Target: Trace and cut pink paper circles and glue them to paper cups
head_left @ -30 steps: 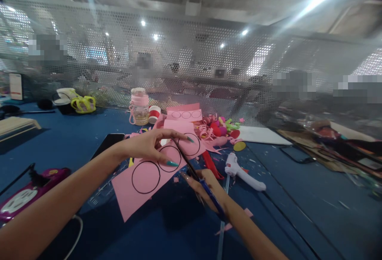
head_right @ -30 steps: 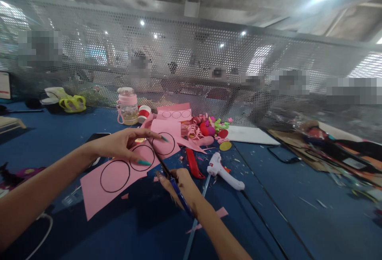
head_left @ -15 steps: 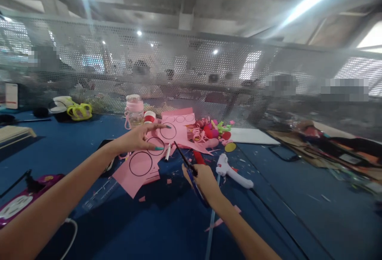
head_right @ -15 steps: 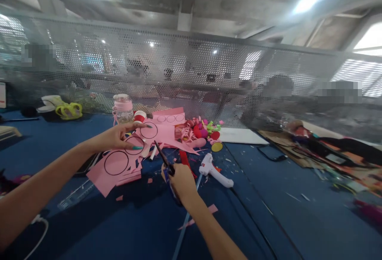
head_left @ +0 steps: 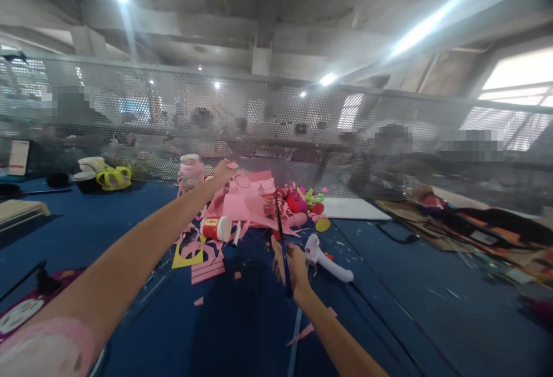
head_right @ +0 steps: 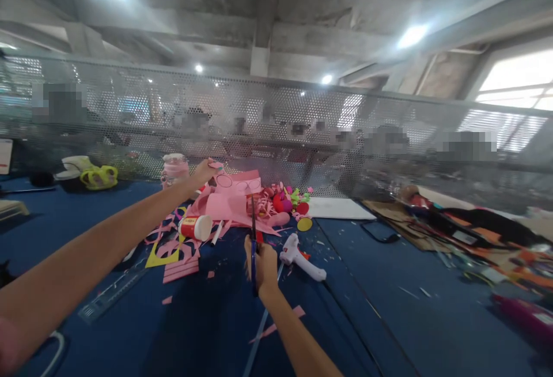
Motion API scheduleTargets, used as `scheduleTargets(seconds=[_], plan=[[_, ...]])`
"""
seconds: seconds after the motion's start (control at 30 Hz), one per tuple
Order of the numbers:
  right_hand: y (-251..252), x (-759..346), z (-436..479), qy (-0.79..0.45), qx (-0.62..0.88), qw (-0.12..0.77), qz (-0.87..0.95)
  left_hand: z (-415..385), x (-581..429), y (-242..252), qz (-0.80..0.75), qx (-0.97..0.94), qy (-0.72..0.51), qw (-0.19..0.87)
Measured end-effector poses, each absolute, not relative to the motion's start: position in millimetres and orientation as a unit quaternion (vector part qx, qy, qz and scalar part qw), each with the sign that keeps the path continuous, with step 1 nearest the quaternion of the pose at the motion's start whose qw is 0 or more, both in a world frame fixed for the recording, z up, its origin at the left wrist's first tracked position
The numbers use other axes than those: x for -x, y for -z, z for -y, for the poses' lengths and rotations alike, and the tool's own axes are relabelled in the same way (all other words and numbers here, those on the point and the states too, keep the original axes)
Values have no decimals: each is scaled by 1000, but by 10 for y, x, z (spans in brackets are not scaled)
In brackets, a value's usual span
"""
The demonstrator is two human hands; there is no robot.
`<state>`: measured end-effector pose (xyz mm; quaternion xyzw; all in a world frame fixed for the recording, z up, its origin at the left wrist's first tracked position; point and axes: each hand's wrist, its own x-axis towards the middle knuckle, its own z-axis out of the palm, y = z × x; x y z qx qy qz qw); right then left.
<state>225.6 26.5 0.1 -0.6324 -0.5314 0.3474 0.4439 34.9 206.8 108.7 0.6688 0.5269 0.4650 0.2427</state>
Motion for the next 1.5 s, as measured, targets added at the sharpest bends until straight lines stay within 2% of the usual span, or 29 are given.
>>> scheduleTargets(seconds=[0.13, 0.23, 0.47, 0.6, 0.73, 0.83, 1.0, 1.33, 1.5], plan=[[18, -2260, -265, -344, 622, 443, 546, -2179, -527, -1020, -539, -662, -457, 251], [45, -2251, -260, -366, 597, 475, 533, -2084, -573, -950, -520, -664, -475, 253], [-17, -2146, -153, -457, 526, 521, 493, -1243, -229, -810, -440, -656, -545, 281], [-63, -2094, -73, -455, 489, 494, 557, -722, -69, -724, -357, -621, -600, 356], [-91, -2035, 32, -472, 470, 441, 602, -479, -100, -680, -363, -569, -601, 428], [-145, -1975, 123, -492, 478, 416, 597, -440, -154, -698, -348, -544, -610, 459], [-207, -1929, 184, -499, 479, 422, 585, -460, -165, -673, -328, -544, -620, 460], [-85, -2031, 55, -494, 482, 428, 584, -454, -86, -693, -326, -634, -536, 452], [-158, -2039, 71, -446, 492, 418, 620, -453, -41, -746, -348, -650, -494, 461]])
